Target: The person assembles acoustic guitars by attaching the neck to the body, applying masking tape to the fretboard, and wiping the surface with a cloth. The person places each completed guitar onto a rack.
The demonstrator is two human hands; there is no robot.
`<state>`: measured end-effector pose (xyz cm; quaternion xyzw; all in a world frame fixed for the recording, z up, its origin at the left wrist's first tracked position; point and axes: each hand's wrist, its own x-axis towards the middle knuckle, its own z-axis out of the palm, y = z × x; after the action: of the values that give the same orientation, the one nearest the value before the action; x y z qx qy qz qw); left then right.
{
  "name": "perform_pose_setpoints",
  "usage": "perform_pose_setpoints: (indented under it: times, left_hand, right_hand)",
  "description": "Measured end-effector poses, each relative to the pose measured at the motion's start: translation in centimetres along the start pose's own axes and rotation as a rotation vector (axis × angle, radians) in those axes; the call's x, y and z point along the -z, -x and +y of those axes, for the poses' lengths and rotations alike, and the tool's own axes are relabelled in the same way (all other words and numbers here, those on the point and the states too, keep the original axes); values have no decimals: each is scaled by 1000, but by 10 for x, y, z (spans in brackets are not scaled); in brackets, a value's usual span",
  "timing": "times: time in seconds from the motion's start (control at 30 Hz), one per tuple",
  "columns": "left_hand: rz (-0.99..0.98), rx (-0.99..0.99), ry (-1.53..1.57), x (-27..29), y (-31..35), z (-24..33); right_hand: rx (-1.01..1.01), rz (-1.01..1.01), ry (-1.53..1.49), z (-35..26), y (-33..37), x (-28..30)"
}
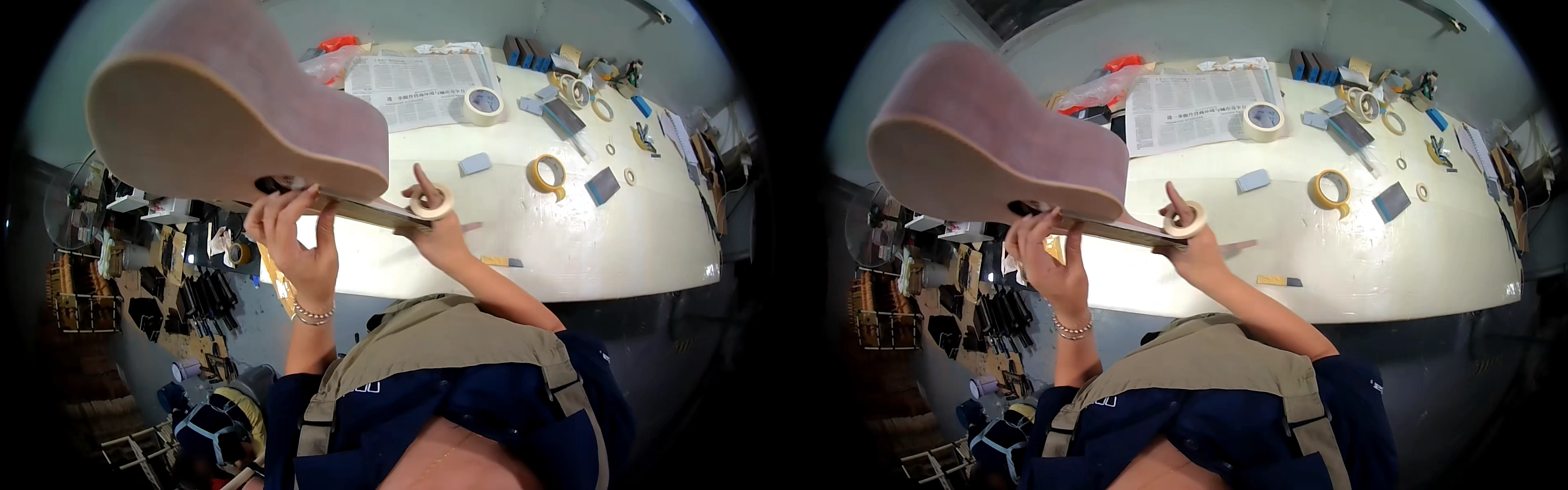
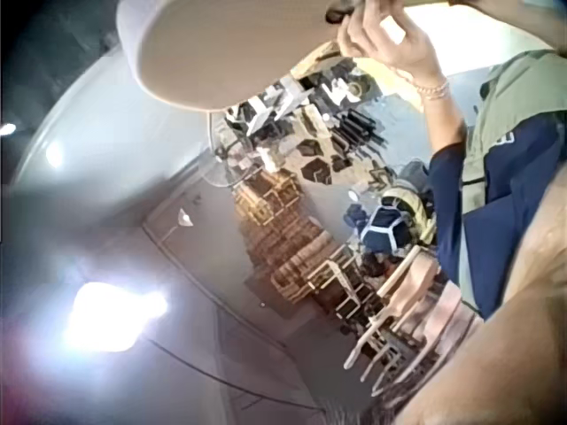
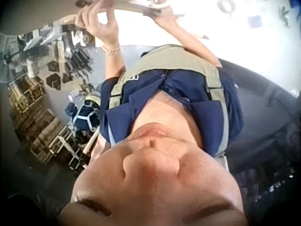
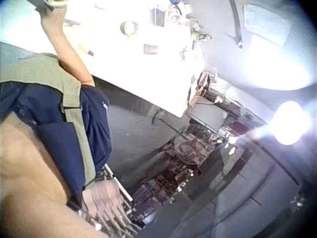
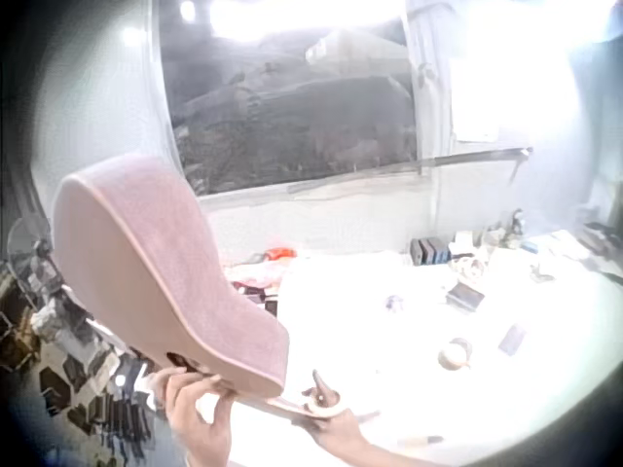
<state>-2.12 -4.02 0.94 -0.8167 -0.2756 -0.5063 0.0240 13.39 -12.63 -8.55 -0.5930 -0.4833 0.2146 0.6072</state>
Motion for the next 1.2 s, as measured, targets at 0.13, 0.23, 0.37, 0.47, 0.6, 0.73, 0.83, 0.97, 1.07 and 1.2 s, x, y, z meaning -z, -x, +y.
perform_pose_setpoints:
  times: [0.13,0.23,0.37,0.47,0.6,0.73,0.83,0.97,1.07,1.2]
  left_hand:
    - [-207,513,567,-31,80,13]
    - [-401,792,770,-59,139,20]
    - [-518,988,923,-86,184,15]
    - [-513,948,948,-100,197,11]
    - [-543,947,971,-104,196,9]
    - [-575,977,1007,-104,191,7]
    - [-597,948,983,-103,192,1]
    - [-662,783,814,-99,186,-9]
    - [-611,381,630,-99,167,-16]
    - [-732,148,626,-107,156,-32]
  right_hand:
    - [-21,-36,269,23,38,59]
    - [-62,-59,444,58,66,88]
    - [-183,-161,572,81,71,107]
    - [-224,-185,607,89,72,109]
    - [27,116,419,76,77,90]
    - [35,528,-20,65,83,54]
    - [-60,600,36,69,87,46]
    - [-75,538,237,83,91,53]
    - [-92,530,296,89,93,55]
    - [-89,519,304,93,93,56]
